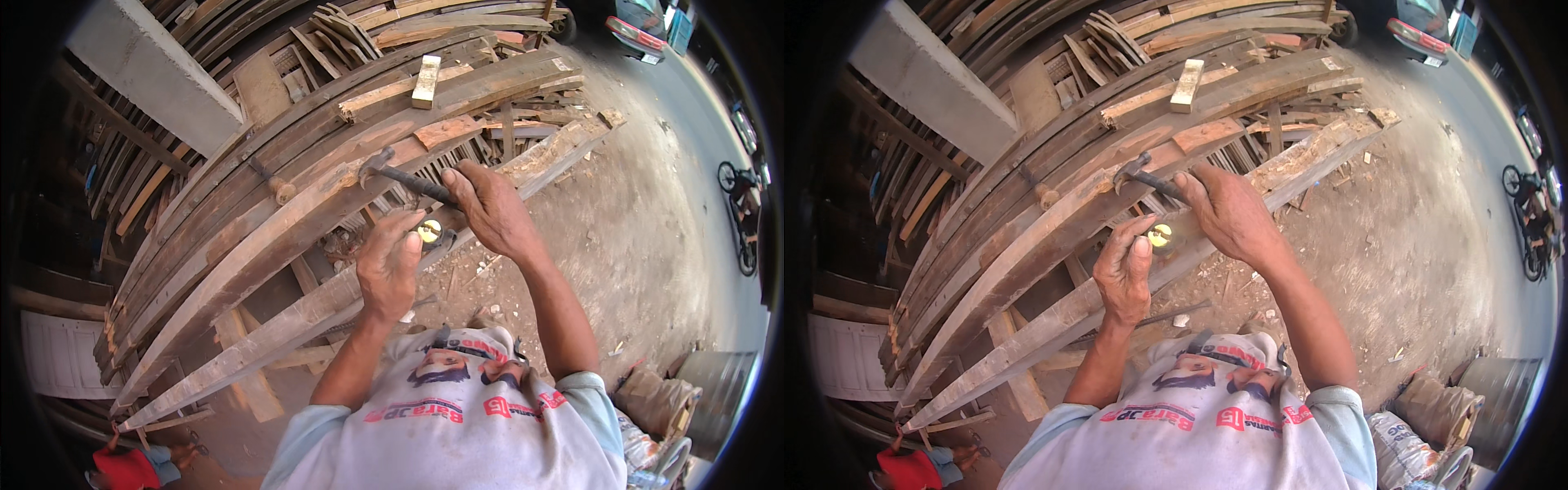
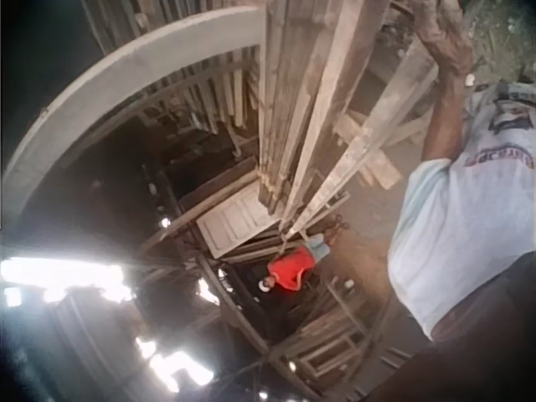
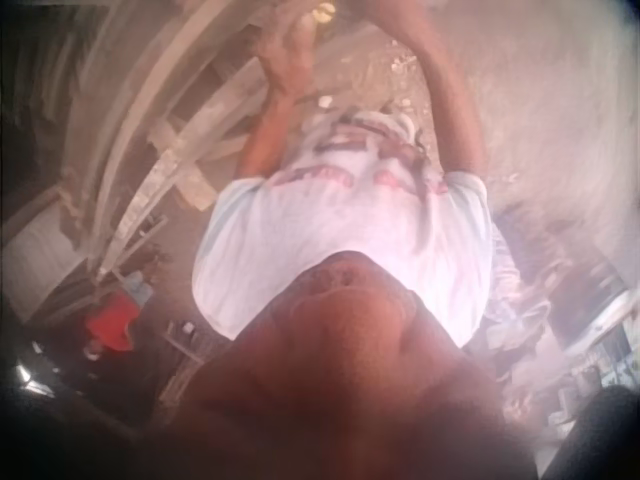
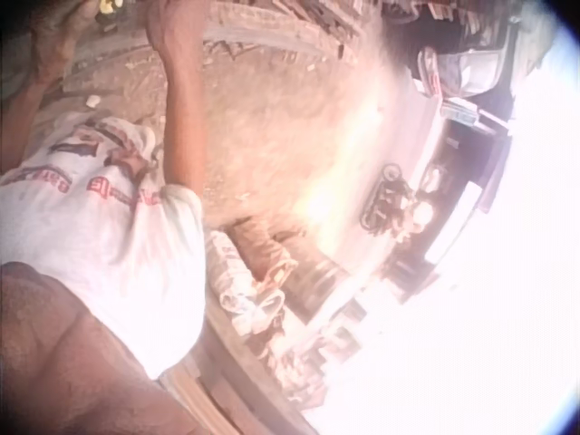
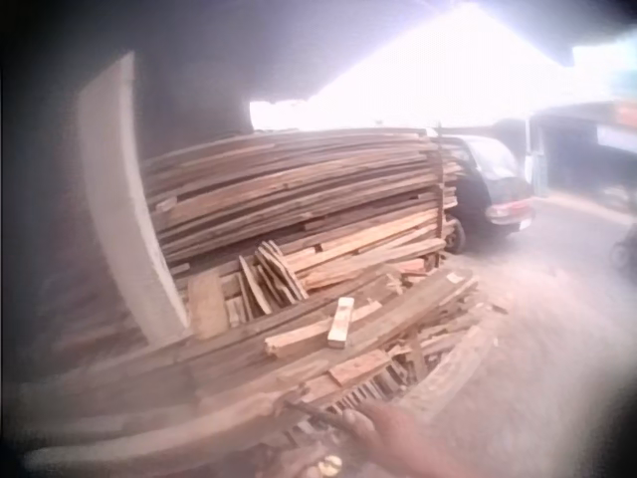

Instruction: The person uses a hammer and a small wooden block to repeatedly strike a long wooden plank resting on a curved wooden structure. The person adjusts the plank's position and continues hammering along its length.

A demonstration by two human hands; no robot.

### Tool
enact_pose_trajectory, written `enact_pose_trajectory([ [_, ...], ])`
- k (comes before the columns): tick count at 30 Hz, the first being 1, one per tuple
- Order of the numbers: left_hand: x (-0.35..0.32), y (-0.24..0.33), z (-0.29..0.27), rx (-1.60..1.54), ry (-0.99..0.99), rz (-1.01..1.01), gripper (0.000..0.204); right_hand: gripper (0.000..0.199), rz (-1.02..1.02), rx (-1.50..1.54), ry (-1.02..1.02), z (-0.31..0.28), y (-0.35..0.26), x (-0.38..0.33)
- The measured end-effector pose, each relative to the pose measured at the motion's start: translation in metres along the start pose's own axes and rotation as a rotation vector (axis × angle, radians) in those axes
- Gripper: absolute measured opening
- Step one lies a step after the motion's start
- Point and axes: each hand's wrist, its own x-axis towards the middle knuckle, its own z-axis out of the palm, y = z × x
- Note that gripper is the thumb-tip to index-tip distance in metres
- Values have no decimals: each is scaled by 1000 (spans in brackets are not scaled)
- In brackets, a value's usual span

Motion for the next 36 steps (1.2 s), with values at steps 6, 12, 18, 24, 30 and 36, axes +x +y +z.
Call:
enact_pose_trajectory([
  [6,7,1,16,-217,-83,-31,42,30,-185,148,-177,-6,-8,-45],
  [12,12,-13,28,-66,-82,10,45,27,-113,503,-90,16,12,-54],
  [18,14,-15,30,-149,-82,2,44,30,117,813,60,48,30,-60],
  [24,15,-18,32,-111,-39,34,48,34,147,813,37,44,29,-75],
  [30,15,-18,33,-127,-49,26,45,34,112,759,103,49,35,-82],
  [36,14,-20,34,-105,-41,5,54,28,105,657,88,44,30,-98],
])
